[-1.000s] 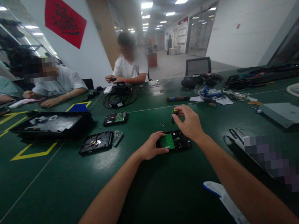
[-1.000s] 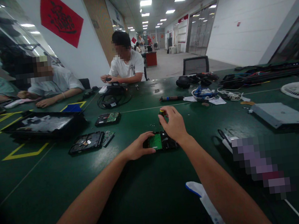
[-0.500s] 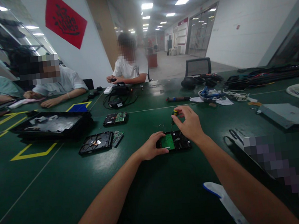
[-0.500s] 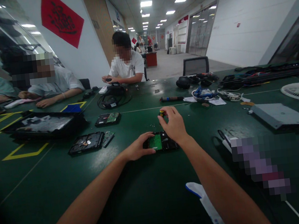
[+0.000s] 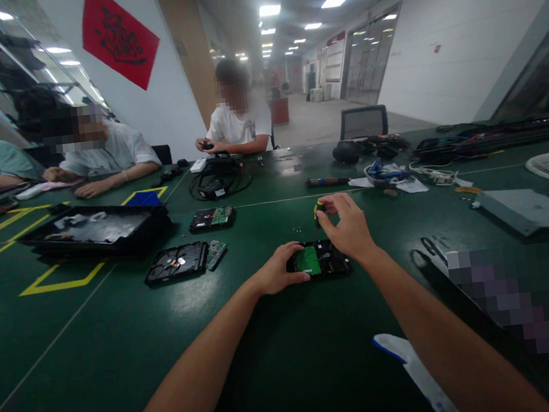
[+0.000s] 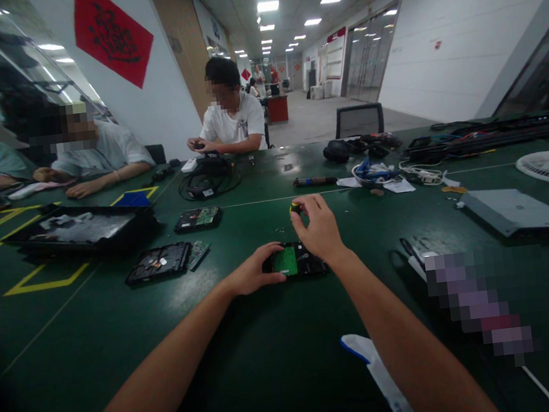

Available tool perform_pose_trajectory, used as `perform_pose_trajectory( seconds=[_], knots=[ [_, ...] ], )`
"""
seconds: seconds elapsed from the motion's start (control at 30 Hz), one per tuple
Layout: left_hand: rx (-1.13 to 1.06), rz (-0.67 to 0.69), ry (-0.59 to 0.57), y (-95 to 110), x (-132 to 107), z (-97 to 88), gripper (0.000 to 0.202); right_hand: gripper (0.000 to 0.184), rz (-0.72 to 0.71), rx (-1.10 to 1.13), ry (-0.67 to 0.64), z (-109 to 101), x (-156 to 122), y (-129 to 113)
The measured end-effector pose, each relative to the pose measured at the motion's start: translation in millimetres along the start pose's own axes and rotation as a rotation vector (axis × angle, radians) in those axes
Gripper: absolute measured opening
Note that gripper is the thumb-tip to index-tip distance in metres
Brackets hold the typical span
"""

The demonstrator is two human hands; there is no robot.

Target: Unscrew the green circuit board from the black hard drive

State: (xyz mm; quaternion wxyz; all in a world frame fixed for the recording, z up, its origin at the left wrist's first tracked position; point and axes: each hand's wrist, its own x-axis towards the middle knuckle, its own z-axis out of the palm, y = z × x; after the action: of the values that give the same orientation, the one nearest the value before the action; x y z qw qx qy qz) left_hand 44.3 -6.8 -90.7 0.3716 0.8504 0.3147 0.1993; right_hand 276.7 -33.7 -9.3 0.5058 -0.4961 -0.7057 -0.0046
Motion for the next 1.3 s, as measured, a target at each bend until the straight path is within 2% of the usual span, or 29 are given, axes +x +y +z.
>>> perform_pose_trajectory(
  seconds=[0.17,0.77,1.0,1.3],
  knots=[
    [0.0,-0.004,-0.001,3,-1,-1.1,0.084,0.021,0.062,0.029,-0.006,2,0,4],
    [0.06,0.014,-0.009,0,1,2.5,0.081,0.022,0.01,0.041,-0.032,-2,0,6],
    [0.098,0.042,-0.021,3,4,-2.1,0.081,0.024,0.09,0.103,-0.038,-1,-1,11],
    [0.068,0.031,0.013,0,12,1.4,0.082,0.025,0.028,0.033,-0.024,-5,2,12]
  ],
)
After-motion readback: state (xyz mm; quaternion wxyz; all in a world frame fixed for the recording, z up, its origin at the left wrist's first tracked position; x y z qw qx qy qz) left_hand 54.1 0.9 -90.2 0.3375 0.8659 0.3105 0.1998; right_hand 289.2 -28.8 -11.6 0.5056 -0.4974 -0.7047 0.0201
